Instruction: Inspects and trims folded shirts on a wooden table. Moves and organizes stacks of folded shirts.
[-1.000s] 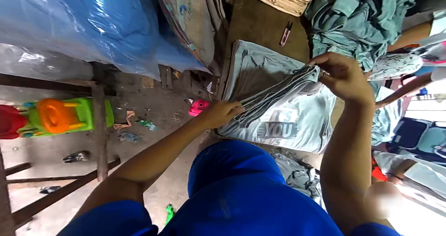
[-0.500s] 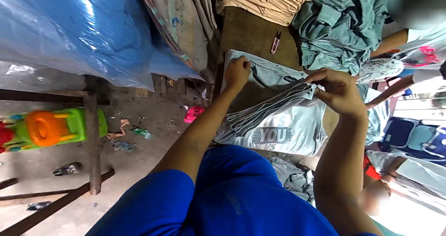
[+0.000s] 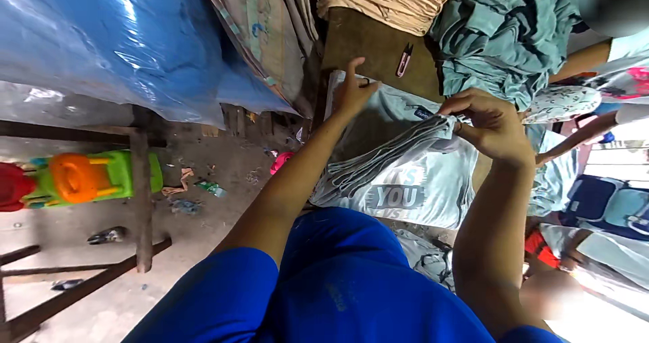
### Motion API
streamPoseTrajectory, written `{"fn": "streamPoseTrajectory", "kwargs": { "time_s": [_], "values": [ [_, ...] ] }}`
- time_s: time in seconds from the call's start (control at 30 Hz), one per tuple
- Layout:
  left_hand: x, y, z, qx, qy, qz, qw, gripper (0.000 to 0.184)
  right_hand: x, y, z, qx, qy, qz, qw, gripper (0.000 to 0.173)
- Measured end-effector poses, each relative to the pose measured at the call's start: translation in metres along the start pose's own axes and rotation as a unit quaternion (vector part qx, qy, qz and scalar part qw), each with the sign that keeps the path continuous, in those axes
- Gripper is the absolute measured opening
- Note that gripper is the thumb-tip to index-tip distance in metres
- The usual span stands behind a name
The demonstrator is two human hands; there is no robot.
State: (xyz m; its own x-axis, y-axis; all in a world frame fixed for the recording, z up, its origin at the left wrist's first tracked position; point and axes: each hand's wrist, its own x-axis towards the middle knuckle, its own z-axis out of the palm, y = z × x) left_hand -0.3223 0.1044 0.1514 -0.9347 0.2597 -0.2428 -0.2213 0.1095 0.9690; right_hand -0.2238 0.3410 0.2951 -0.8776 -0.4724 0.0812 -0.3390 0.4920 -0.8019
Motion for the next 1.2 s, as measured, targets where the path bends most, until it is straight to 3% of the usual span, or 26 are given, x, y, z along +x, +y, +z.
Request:
{"fn": "streamPoseTrajectory", "kwargs": {
  "time_s": [0.2, 0.3, 0.4, 0.47, 0.57, 0.7, 0.8, 0.87, 0.97, 1.07, 1.13, 1.2],
  "values": [
    [-0.039, 0.034, 0.001, -0.028, -0.049, 0.240, 0.969, 0.053, 0.048, 0.015, 0.026, -0.095, -0.009, 0.014, 0.995, 0.022],
    [-0.054, 0.038, 0.006, -0.070, -0.069, 0.298, 0.950, 0.051, 0.055, 0.017, 0.026, -0.072, -0.031, 0.022, 0.997, 0.025],
    [-0.088, 0.017, -0.001, -0.034, -0.129, 0.259, 0.957, 0.052, 0.043, 0.011, 0.014, -0.048, -0.041, 0.026, 0.998, 0.028],
    [-0.125, -0.008, -0.021, 0.135, -0.184, 0.206, 0.952, 0.044, 0.030, 0.013, 0.003, -0.015, -0.032, 0.024, 0.999, 0.028],
    [-0.169, -0.025, -0.054, 0.323, -0.228, 0.156, 0.905, 0.039, 0.021, 0.019, -0.001, 0.023, -0.012, 0.012, 1.000, 0.024],
    [-0.196, -0.017, -0.053, 0.258, -0.146, 0.159, 0.942, 0.041, 0.030, 0.023, 0.014, 0.023, 0.013, -0.013, 1.000, 0.022],
    [-0.163, -0.008, -0.052, 0.169, -0.094, 0.059, 0.979, 0.041, 0.032, 0.017, 0.014, 0.037, -0.008, -0.001, 0.999, 0.023],
    [-0.123, -0.012, -0.049, 0.193, -0.080, 0.004, 0.978, 0.037, 0.023, 0.008, 0.009, 0.055, -0.033, 0.014, 0.998, 0.025],
    [-0.075, -0.024, -0.028, 0.347, -0.128, 0.009, 0.929, 0.032, 0.007, -0.007, -0.002, 0.066, -0.057, 0.019, 0.996, 0.021],
    [-0.057, -0.029, 0.001, 0.418, -0.159, 0.013, 0.894, 0.036, -0.007, -0.019, -0.011, 0.063, -0.058, 0.019, 0.996, 0.017],
    [-0.050, -0.031, 0.009, 0.424, -0.150, 0.018, 0.893, 0.030, -0.014, -0.021, -0.012, 0.066, -0.057, 0.021, 0.996, 0.018],
    [-0.047, -0.028, 0.006, 0.351, -0.131, 0.021, 0.927, 0.027, -0.016, -0.019, -0.013, 0.067, -0.056, 0.018, 0.996, 0.020]
  ]
}}
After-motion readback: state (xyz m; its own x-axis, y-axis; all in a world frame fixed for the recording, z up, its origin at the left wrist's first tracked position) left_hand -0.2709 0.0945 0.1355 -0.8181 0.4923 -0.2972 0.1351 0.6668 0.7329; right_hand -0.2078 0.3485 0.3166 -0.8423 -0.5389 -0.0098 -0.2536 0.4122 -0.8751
